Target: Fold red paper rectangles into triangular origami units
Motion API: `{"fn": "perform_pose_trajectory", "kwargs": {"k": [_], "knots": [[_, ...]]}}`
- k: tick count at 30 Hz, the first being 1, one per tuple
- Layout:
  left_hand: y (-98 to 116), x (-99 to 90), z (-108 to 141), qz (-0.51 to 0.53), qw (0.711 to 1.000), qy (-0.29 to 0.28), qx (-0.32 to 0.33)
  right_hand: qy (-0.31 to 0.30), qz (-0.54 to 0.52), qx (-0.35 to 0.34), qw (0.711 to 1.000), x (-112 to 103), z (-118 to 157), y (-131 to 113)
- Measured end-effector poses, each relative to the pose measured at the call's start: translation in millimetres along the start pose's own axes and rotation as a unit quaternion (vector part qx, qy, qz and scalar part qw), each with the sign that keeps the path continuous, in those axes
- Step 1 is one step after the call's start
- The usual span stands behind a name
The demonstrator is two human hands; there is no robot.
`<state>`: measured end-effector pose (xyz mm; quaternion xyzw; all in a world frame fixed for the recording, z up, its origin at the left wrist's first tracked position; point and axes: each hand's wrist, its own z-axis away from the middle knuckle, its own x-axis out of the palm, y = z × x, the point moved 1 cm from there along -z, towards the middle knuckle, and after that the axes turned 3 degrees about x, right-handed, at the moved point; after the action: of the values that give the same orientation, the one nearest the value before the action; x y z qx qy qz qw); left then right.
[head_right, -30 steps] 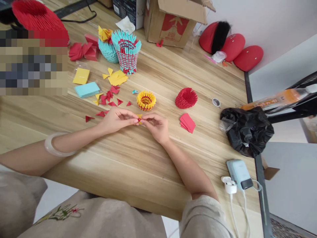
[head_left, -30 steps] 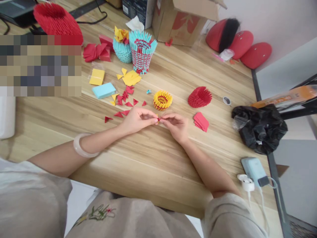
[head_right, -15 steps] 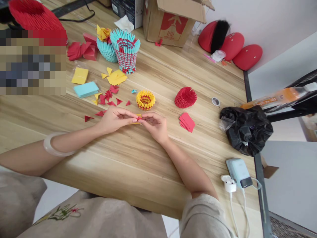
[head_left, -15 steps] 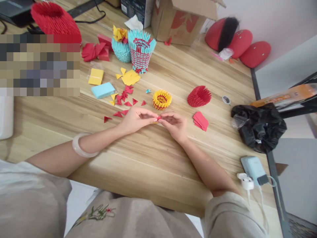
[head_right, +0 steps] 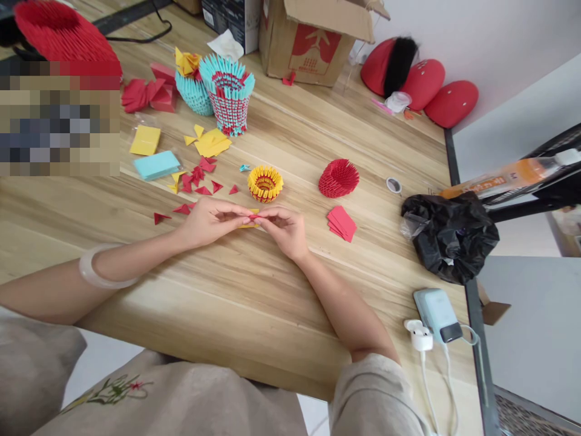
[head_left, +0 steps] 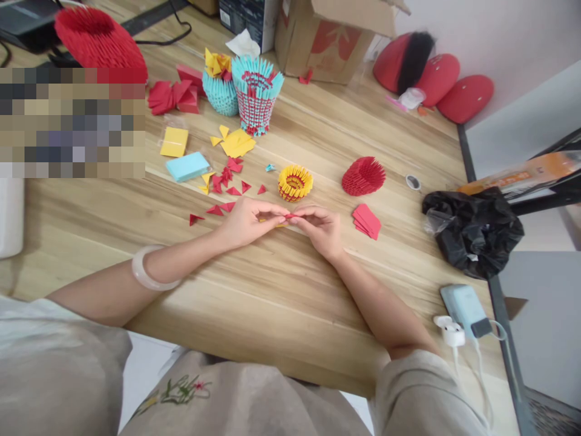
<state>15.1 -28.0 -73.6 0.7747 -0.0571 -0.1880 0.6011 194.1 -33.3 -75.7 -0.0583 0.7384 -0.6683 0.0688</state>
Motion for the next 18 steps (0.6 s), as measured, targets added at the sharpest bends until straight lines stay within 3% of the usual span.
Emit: {"fn": "perform_pose_trajectory", "kwargs": {"k": [12,16,18], "knots": [[2.9,-1.6,-0.5,-0.031,0.999,-0.025,0.02,0.008,-0.004,-0.005,1.0,1.0,1.6,0.6],[4.9,-1.4,-0.9,-0.08,0.995,-0.039,0.049,-0.029,0.012,0.004,1.0,-1.1,-1.2,-2.0],[5.2,-3.6,-2.2,-0.099,0.993,-0.027,0.055,-0.059,0.092,-0.001,0.994,-12.0,-6.6,-12.8]]}}
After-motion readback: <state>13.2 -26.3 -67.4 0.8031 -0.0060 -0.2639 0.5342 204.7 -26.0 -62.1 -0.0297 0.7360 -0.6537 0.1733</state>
